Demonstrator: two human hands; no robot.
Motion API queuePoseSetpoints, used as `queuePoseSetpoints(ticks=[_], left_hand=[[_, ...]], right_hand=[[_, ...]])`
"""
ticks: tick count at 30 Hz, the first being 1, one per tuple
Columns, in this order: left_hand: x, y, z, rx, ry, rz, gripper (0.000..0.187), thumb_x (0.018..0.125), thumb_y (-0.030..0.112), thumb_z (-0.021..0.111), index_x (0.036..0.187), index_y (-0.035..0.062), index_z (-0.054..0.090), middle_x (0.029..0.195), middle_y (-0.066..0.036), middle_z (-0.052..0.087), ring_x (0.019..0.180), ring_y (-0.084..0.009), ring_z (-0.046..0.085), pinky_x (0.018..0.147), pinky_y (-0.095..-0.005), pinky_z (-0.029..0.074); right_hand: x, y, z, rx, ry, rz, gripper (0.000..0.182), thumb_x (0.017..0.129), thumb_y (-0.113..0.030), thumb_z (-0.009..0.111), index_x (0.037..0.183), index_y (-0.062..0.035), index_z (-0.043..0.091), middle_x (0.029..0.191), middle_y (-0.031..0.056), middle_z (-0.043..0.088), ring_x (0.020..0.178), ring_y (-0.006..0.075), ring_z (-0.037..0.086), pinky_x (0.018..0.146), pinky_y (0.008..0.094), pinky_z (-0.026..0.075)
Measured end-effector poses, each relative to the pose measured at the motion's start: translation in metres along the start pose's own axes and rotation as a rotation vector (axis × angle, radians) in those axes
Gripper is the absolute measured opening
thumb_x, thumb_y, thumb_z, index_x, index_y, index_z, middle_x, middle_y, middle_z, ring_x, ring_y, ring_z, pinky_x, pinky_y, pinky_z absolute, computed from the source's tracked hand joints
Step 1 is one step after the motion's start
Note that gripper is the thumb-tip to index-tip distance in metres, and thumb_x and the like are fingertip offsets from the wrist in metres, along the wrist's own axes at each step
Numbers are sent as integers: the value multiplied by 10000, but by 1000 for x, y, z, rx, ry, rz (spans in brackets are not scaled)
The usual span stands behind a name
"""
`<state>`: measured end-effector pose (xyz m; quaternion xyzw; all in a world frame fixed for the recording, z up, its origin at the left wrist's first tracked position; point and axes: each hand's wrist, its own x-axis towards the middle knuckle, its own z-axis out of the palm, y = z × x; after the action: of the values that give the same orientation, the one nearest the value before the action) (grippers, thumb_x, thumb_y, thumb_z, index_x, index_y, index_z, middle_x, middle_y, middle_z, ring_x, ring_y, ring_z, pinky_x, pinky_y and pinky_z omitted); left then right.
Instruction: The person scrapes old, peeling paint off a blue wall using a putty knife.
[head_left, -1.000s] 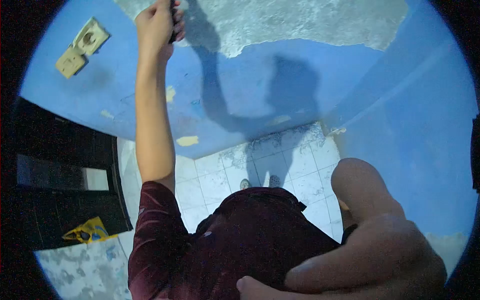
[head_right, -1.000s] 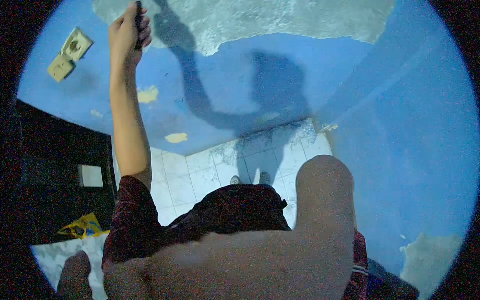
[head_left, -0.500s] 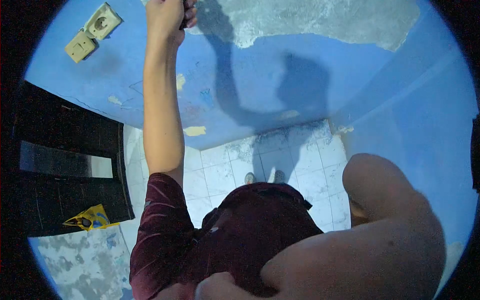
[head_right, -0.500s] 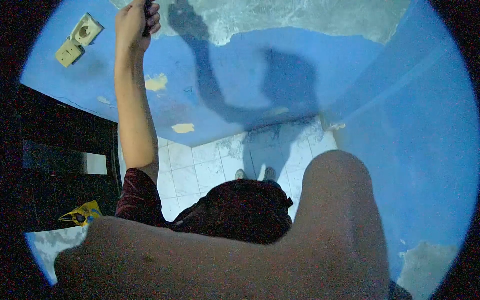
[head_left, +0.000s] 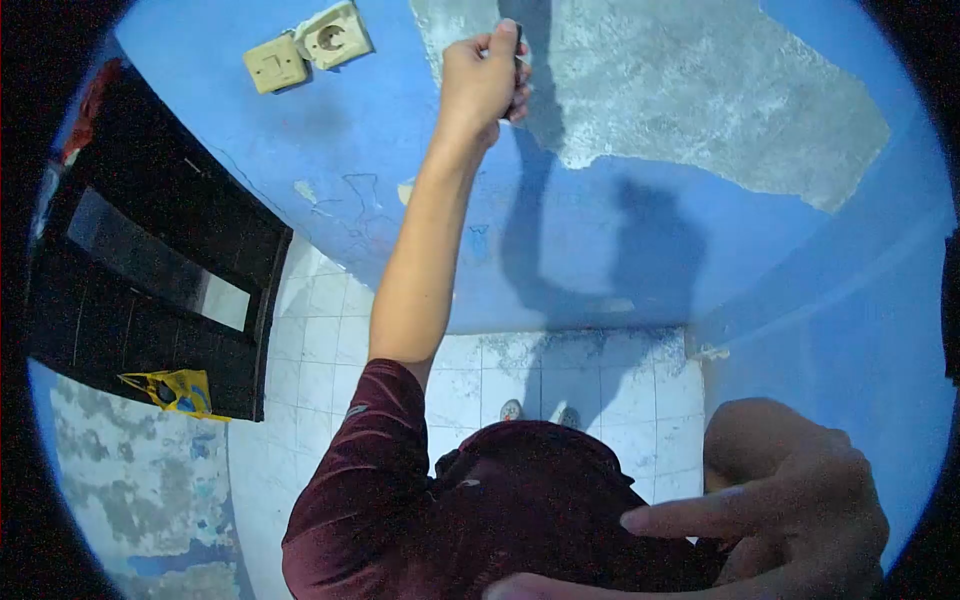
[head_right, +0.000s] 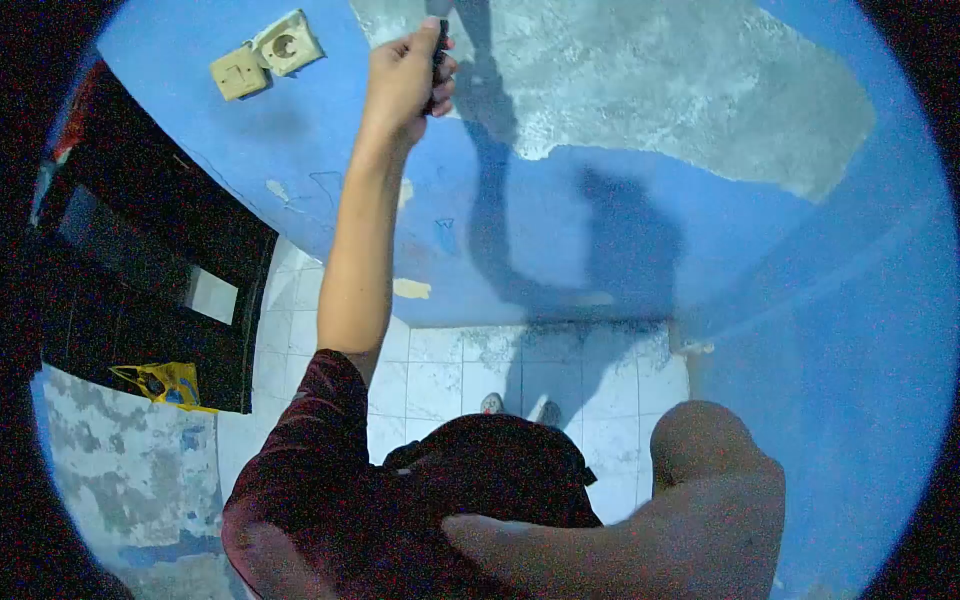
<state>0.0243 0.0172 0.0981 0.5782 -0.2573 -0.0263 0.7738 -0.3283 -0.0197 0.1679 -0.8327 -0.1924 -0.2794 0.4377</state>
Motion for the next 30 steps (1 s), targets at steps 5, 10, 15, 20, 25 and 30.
queuePoseSetpoints(ticks=[5, 10, 15, 20, 25, 30], left_hand=[[-3, -6, -2, -4, -9, -12, 371, 984, 361, 538, 829, 23, 539, 584, -21, 478, 405, -99, 399, 334, -263, 291], [-4, -4, 3, 2, 5, -44, 353, 998, 352, 512, 840, 36, 524, 569, -8, 450, 404, -86, 390, 335, -259, 269], [-6, -10, 2, -9, 12, -45, 361, 999, 361, 509, 851, 32, 524, 563, -7, 446, 395, -85, 382, 334, -258, 271], [-6, -10, 5, 8, 17, -68, 368, 1002, 364, 503, 890, 14, 525, 564, -6, 443, 388, -86, 376, 324, -265, 282], [-6, -5, 7, -48, -20, -79, 361, 1003, 352, 505, 893, 9, 529, 590, -5, 455, 397, -78, 383, 321, -246, 284], [1, 10, -1, -72, -64, -104, 294, 986, 284, 543, 942, -5, 566, 612, 1, 476, 431, -68, 408, 314, -220, 296]], right_hand=[[0, -17, -4, -126, 47, 66, 233, 940, -143, 565, 775, 21, 574, 869, 179, 597, 768, 246, 588, 667, 327, 478], [7, -29, -6, -253, 85, 141, 196, 937, -125, 563, 806, 18, 580, 918, 183, 617, 812, 250, 607, 697, 324, 498], [-18, -9, -17, -349, 120, 44, 131, 963, -82, 491, 1041, 23, 499, 1110, 207, 583, 921, 266, 611, 784, 331, 536], [-37, 74, -1, -665, 487, -529, 400, 1021, -58, 323, 1393, 12, 192, 1246, 253, 473, 926, 248, 620, 763, 360, 597], [-40, 111, -1, -630, 707, -889, 442, 1022, -66, 282, 1442, -122, 157, 1286, 261, 345, 820, 245, 595, 444, 276, 617], [-72, 119, 4, -593, 305, -225, 258, 929, -48, 481, 1165, -59, 379, 1115, 164, 518, 722, 228, 609, 518, 305, 567]])
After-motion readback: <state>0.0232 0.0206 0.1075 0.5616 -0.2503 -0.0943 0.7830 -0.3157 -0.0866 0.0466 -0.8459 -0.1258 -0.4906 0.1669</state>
